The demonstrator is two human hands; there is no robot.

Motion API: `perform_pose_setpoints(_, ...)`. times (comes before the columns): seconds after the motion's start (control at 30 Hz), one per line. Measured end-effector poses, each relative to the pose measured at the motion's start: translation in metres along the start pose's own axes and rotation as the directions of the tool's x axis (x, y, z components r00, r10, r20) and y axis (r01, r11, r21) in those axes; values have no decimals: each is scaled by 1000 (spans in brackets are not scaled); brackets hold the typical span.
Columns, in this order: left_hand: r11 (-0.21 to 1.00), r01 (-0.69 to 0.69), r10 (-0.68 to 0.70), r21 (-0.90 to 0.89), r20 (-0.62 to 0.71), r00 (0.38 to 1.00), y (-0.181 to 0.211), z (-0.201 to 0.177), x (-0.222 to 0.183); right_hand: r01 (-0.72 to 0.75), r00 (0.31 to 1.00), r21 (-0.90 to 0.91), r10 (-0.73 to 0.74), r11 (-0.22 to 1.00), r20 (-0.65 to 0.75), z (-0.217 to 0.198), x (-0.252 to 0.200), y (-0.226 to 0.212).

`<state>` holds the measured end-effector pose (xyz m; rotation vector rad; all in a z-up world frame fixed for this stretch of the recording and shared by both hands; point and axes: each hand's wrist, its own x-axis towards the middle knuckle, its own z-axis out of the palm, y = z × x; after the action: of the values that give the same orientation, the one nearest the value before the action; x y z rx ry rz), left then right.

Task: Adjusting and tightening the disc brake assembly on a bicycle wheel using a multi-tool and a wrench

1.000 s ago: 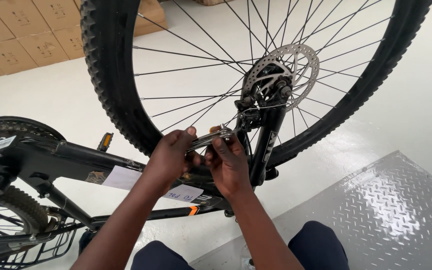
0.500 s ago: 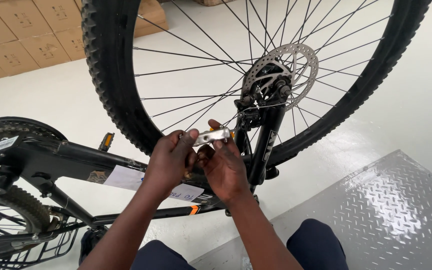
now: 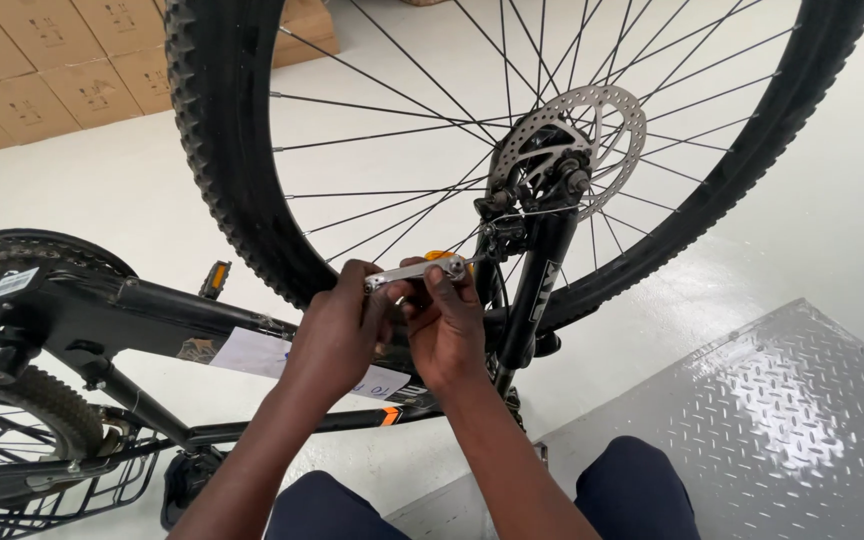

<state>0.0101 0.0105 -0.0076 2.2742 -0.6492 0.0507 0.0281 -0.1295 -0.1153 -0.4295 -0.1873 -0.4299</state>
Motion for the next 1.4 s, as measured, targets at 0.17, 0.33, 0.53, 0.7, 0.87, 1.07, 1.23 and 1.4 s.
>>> perform_pose_setpoints(0.17,1000,-2,2,1,6,1000,-8,-4,5,20,994,-137,-35,990,-106,4,-5,-4)
perform_pose_setpoints(0.33,981,108,-104,-161,35,994,-6,-1,9,-12,1000,-157,14,988,11,2,-10,-14)
perform_pose_setpoints(0.53,552,509,-298,-661,413,860,-14,10,13,-76,955,-17,77,997,286,-4,-7,-29)
perform_pose_setpoints(0.7,916,223,-217,-333,56,975,21,-7,-1,28,994,-224,-3,974,110,-11,6,-20)
perform_pose_setpoints(0.87,959,5,-5,-282,1,1000,21,-3,-12,85,991,-238,-106,967,-78,-12,10,-8)
perform_pose_setpoints(1.07,754,95,-110,-650,18,994,-2,16,10,-44,993,-83,53,996,108,11,-12,-26)
perform_pose_setpoints(1.23,424,274,-258,-863,175,950,-8,20,20,-98,964,-56,108,994,242,-3,-4,-27)
perform_pose_setpoints(1.4,696,253,-258,-672,95,961,4,14,18,46,999,-213,-44,976,13,-2,1,-15)
